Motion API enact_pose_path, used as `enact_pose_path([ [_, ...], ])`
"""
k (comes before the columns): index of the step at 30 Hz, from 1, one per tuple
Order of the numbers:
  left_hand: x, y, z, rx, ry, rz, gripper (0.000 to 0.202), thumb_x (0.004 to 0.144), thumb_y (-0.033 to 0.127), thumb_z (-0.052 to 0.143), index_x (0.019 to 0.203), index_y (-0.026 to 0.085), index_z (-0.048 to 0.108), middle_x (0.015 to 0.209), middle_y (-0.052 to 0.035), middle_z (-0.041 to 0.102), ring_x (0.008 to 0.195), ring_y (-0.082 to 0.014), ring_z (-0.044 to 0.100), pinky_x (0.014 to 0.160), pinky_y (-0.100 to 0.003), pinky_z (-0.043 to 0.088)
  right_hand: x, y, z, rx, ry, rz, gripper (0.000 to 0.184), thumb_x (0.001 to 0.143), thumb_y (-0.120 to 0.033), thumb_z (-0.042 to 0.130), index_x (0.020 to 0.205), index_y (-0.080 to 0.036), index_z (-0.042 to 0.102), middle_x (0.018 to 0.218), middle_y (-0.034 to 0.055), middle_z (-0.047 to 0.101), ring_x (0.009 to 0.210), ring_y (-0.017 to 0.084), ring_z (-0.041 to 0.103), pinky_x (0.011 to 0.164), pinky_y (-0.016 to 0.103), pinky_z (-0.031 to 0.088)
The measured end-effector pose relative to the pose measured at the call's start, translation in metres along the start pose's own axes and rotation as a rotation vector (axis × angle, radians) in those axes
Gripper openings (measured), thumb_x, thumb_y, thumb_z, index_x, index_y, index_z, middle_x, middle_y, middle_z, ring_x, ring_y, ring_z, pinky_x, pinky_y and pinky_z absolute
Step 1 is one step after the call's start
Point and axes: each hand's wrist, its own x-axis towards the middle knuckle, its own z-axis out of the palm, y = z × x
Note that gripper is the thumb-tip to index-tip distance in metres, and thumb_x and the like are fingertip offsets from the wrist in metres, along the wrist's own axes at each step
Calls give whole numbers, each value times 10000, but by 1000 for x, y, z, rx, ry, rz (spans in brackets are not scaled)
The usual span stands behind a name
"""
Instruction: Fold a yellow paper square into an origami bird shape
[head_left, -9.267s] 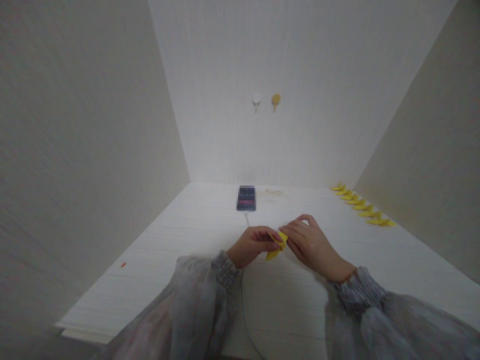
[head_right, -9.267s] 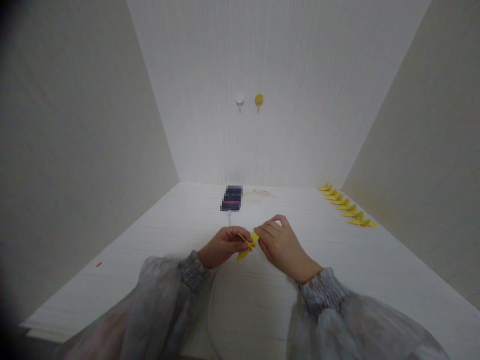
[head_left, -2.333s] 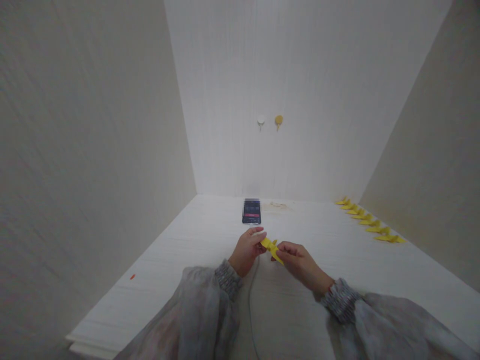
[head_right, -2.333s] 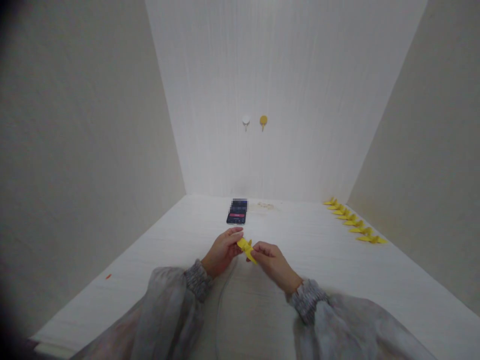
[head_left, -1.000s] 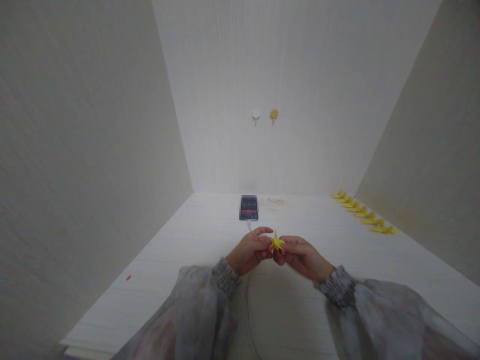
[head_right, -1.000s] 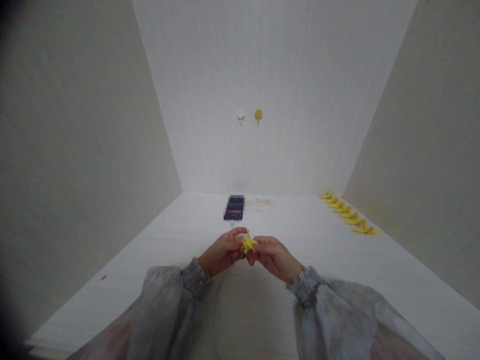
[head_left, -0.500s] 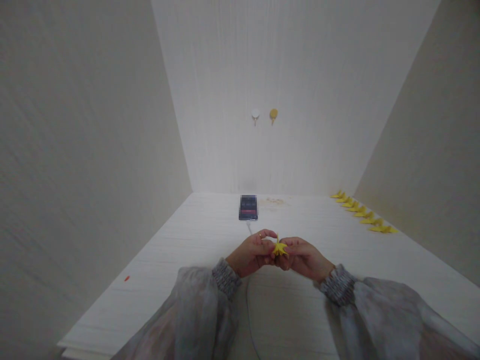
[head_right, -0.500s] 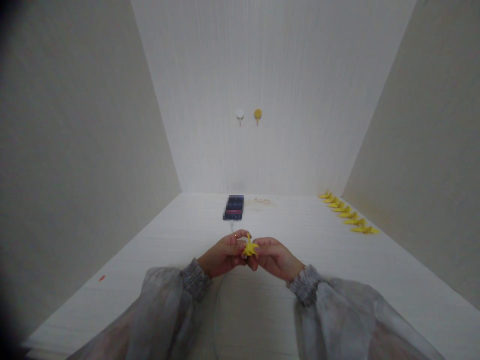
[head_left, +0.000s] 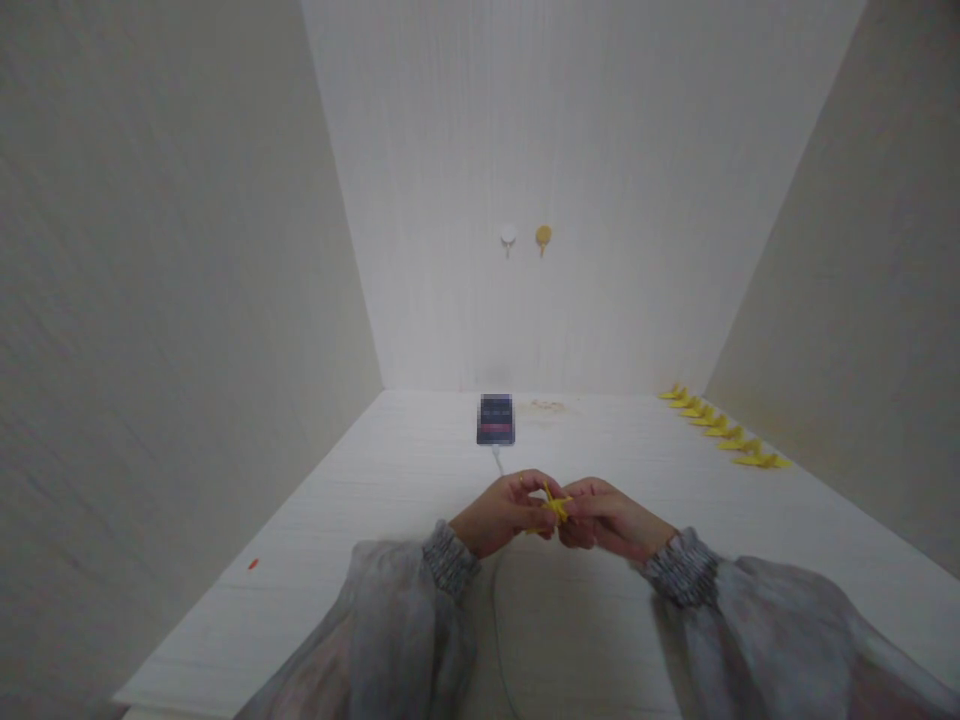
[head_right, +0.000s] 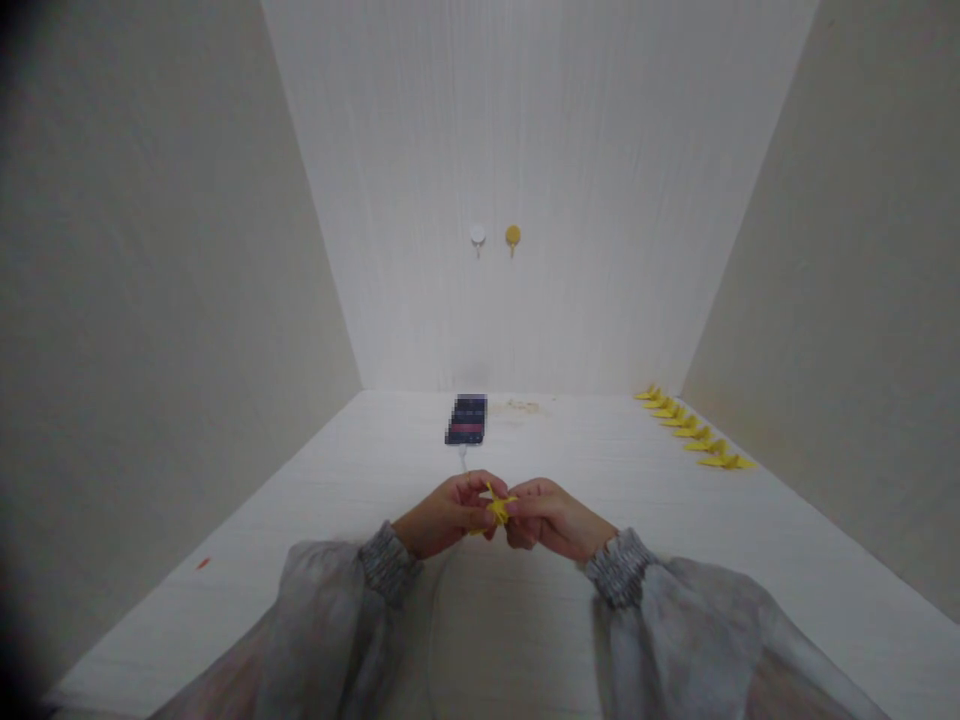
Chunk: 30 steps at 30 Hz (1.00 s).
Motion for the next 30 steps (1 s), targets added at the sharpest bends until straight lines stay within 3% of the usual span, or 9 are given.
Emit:
enact_pose_path([
  [4, 1, 3, 1, -4, 69, 7, 333, 569, 222, 682, 839, 138, 506, 722, -24, 565, 579, -77, 508, 549, -209, 371, -1, -4, -6, -294, 224, -150, 275, 794, -351, 423, 678, -132, 543, 584, 16, 522, 526, 108, 478, 523, 249, 378],
  [7, 2, 6, 2, -9, 177, 33, 308, 563, 220, 685, 800, 130, 509, 681, 0, 542, 529, -54, 485, 548, -205, 373, -6, -10, -12, -745, 526, -408, 202, 791, -326, 437, 881, -172, 530, 750, 37, 554, 688, 150, 516, 653, 300, 413],
  [8, 3, 6, 2, -14, 204, 45, 303, 562, 218, 685, 792, 128, 510, 672, 6, 535, 524, -50, 481, 550, -204, 373, -8, -12, -14, -932, 571, -488, 222, 780, -305, 457, 952, -176, 515, 813, 53, 559, 759, 170, 516, 705, 326, 407],
  [11, 4, 5, 0, -19, 253, 71, 318, 550, 225, 693, 795, 127, 515, 658, 11, 528, 530, -53, 481, 559, -209, 376, -12, -15, -14, -1395, 532, -700, 317, 763, -243, 472, 1074, -181, 473, 972, 100, 538, 902, 215, 486, 789, 394, 378],
  [14, 4, 3, -1, -12, 266, 75, 357, 532, 241, 704, 816, 127, 521, 659, 8, 533, 530, -59, 485, 565, -221, 383, -9, -14, -13, -1672, 450, -772, 349, 777, -185, 435, 1126, -188, 451, 1002, 107, 542, 921, 218, 482, 780, 413, 376],
  [18, 4, 3, 1, -7, 230, 72, 352, 532, 241, 703, 814, 122, 529, 684, -7, 551, 538, -67, 498, 576, -232, 392, -4, -13, -12, -1829, 354, -788, 320, 787, -158, 426, 1099, -197, 483, 997, 92, 572, 906, 207, 488, 780, 418, 363],
  [23, 4, 3, 4, -4, 203, 46, 327, 513, 226, 711, 760, 111, 530, 680, -14, 565, 543, -82, 514, 576, -241, 399, -3, -17, -6, -1874, 300, -772, 277, 794, -156, 427, 1051, -192, 523, 954, 71, 609, 912, 187, 494, 839, 421, 321],
  [30, 4, 5, 5, -17, 207, 20, 323, 502, 219, 716, 759, 107, 556, 682, -13, 571, 548, -74, 510, 573, -225, 388, -3, -15, 2, -1831, 382, -733, 218, 786, -132, 416, 934, -185, 566, 780, 41, 627, 833, 161, 521, 864, 421, 290],
])
